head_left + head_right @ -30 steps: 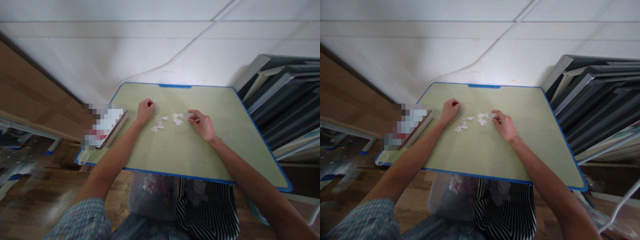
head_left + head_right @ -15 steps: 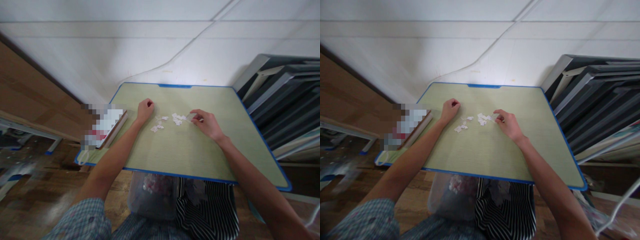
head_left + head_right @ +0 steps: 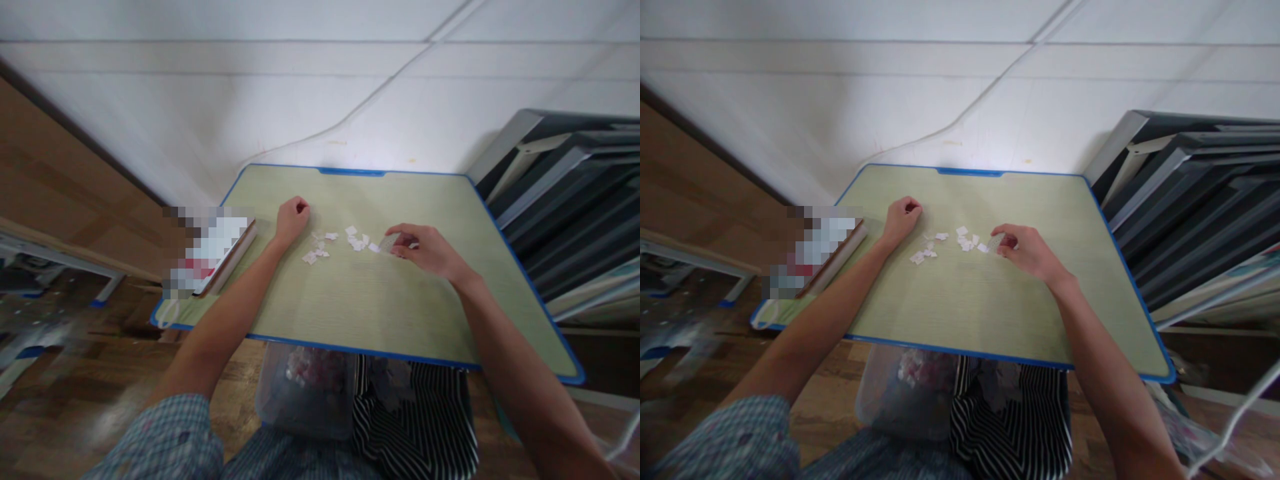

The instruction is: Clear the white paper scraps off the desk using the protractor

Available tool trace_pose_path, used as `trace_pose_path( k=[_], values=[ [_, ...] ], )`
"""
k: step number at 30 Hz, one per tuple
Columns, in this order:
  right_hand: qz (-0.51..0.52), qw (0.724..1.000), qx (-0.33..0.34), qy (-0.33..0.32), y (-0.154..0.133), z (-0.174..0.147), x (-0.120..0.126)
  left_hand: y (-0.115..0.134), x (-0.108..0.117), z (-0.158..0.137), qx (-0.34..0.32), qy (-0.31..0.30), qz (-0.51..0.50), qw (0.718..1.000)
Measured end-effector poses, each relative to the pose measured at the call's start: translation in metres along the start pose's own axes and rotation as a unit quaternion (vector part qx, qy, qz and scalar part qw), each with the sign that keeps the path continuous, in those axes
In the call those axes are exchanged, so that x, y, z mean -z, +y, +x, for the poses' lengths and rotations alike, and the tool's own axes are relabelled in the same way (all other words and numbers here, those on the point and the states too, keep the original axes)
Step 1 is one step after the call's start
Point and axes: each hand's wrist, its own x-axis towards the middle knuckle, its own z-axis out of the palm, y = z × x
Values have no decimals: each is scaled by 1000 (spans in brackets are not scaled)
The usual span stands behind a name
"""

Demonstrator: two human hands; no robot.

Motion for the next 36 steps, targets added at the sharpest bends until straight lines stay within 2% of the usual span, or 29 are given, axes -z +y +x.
trace_pose_path(
  k=[12, 17, 23, 30, 36],
  values=[
    [53, 991, -24, -122, -9, -11, 10, -1, 0, 0, -5, 4, -5, 1000],
    [101, 967, -43, -231, -15, -16, 13, 0, 0, 0, -4, 4, -2, 1000],
    [110, 942, -44, -315, -17, -21, 17, 1, 1, 0, 2, 2, -3, 1000],
    [103, 926, -55, -358, -19, -24, 17, 0, 1, 0, -2, 2, -11, 1000],
    [104, 921, -56, -370, -24, -25, 19, -1, 0, 0, 0, 0, -10, 1000]
  ],
)
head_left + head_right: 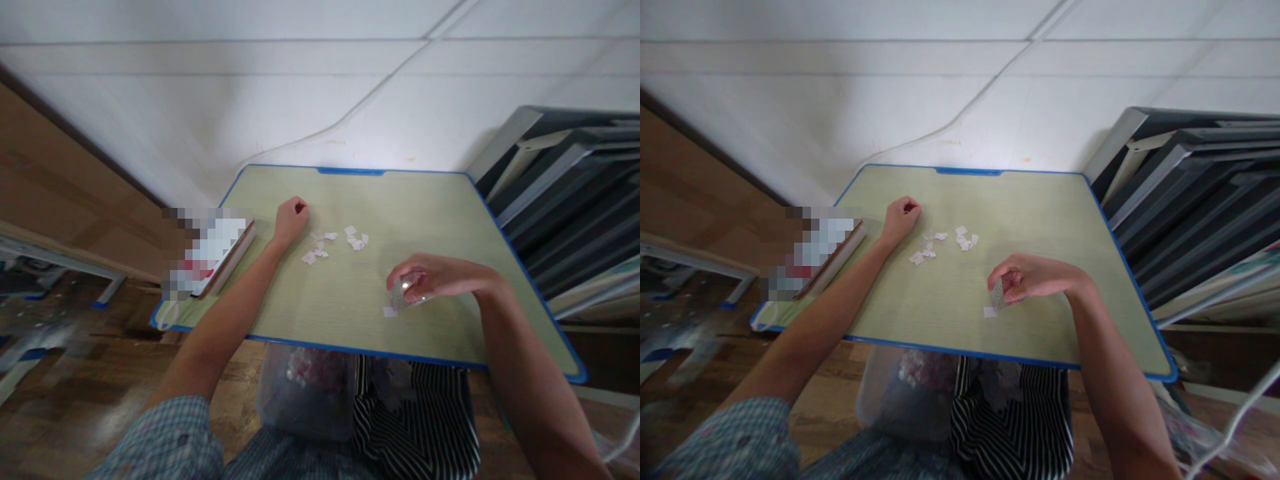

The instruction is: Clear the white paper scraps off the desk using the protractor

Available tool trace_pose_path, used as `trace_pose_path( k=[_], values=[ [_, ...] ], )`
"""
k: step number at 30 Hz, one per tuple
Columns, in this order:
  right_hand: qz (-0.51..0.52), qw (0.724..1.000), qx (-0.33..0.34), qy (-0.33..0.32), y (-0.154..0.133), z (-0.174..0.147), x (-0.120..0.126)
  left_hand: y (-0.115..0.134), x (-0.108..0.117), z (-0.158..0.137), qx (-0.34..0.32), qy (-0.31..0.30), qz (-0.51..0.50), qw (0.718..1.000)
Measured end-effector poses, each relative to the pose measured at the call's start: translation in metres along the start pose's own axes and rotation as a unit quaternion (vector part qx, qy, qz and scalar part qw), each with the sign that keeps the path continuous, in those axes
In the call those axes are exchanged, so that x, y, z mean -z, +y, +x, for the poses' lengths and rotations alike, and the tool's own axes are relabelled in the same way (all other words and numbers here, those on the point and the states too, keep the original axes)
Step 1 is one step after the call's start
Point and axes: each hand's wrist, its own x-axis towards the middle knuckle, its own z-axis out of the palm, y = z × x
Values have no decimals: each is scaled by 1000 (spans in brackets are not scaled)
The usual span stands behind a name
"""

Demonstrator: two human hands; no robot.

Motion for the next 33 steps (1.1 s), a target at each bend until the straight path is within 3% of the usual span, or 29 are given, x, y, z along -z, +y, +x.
trace_pose_path(
  k=[18, 27, 33],
  values=[
    [3, 1000, 3, -15, 3, 0, 0, 0, 0, 0, 0, 3, 0, 1000],
    [-63, 997, 51, -3, 9, -6, 8, 0, 0, 0, -1, 0, 2, 1000],
    [-60, 997, 48, -15, 11, -4, 9, 0, -1, 0, -6, 2, -5, 1000]
  ],
)
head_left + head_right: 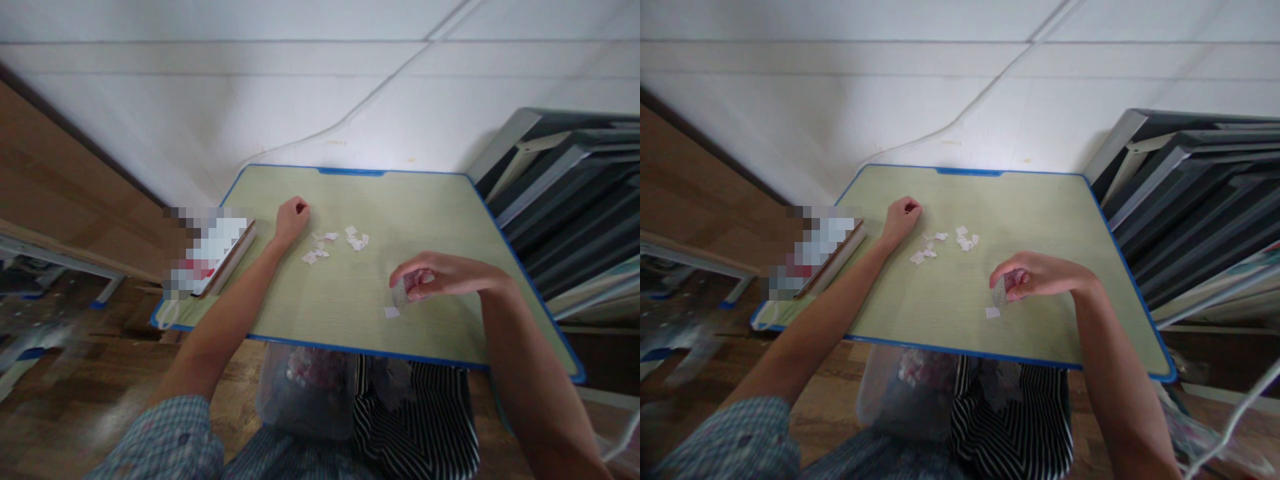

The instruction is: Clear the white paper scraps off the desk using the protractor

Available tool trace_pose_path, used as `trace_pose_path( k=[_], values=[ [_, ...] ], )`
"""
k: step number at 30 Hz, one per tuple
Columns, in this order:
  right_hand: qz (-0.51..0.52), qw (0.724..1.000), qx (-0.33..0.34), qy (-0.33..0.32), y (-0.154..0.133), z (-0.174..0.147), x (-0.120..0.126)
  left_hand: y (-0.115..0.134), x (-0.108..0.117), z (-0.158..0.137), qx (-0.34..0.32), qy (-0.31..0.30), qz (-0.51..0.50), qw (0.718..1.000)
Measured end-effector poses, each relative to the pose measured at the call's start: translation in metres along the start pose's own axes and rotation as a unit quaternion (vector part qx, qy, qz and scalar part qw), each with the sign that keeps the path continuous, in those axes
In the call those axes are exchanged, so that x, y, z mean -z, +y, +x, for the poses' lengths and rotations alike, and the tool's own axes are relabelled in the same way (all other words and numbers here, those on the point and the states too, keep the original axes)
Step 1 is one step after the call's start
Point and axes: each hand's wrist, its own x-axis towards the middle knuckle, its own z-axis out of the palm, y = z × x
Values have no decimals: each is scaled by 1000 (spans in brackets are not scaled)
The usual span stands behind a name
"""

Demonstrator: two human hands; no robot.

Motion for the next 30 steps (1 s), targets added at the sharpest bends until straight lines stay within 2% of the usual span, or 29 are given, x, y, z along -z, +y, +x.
trace_pose_path(
  k=[12, 20, 30],
  values=[
    [36, 999, -36, -5, -6, 5, -5, 0, -1, 0, -5, 5, 2, 1000],
    [71, 994, -38, -69, -2, 7, -8, 0, 0, 0, -4, 4, 5, 1000],
    [52, 991, -36, -120, -1, 7, -10, -1, -1, 0, 4, 2, 10, 1000]
  ],
)
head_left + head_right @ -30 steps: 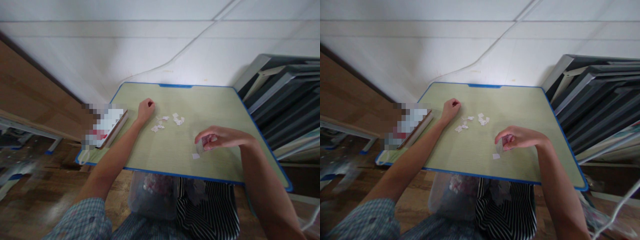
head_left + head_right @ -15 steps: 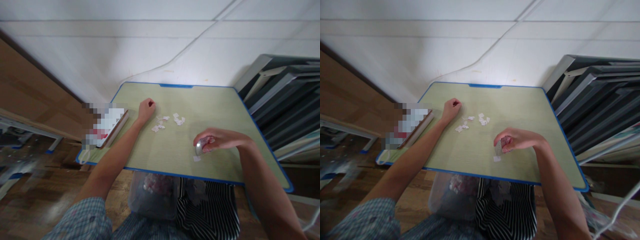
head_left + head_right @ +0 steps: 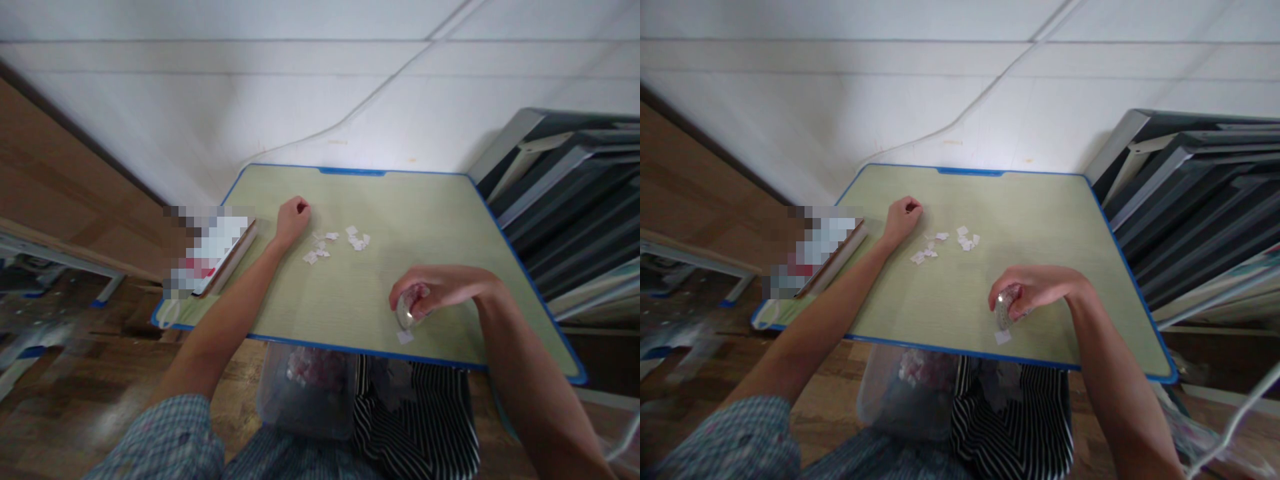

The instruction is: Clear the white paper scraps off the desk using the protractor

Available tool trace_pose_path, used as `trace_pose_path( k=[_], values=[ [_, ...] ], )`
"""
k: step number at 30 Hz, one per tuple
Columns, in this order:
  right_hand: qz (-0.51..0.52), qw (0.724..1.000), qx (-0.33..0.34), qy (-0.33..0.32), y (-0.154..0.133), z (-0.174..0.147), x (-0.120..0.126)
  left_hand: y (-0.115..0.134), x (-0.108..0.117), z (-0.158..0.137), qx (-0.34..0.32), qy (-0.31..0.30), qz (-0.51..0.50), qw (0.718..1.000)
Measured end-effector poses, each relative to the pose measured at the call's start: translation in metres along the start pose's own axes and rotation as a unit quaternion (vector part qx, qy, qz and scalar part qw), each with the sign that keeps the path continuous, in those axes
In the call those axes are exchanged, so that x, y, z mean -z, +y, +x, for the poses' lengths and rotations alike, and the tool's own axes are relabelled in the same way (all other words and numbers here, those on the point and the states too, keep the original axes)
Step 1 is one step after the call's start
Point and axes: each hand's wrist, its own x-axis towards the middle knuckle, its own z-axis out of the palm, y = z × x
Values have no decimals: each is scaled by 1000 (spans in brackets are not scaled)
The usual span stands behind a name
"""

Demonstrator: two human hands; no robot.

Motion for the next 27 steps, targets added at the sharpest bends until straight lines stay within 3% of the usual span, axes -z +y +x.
trace_pose_path(
  k=[18, 27],
  values=[
    [2, 998, 43, -35, 1, 1, -1, 1, 1, -1, 3, -3, 3, 1000],
    [-28, 999, 24, -1, 0, -6, 4, 1, 1, -1, -2, -2, 1, 1000]
  ],
)
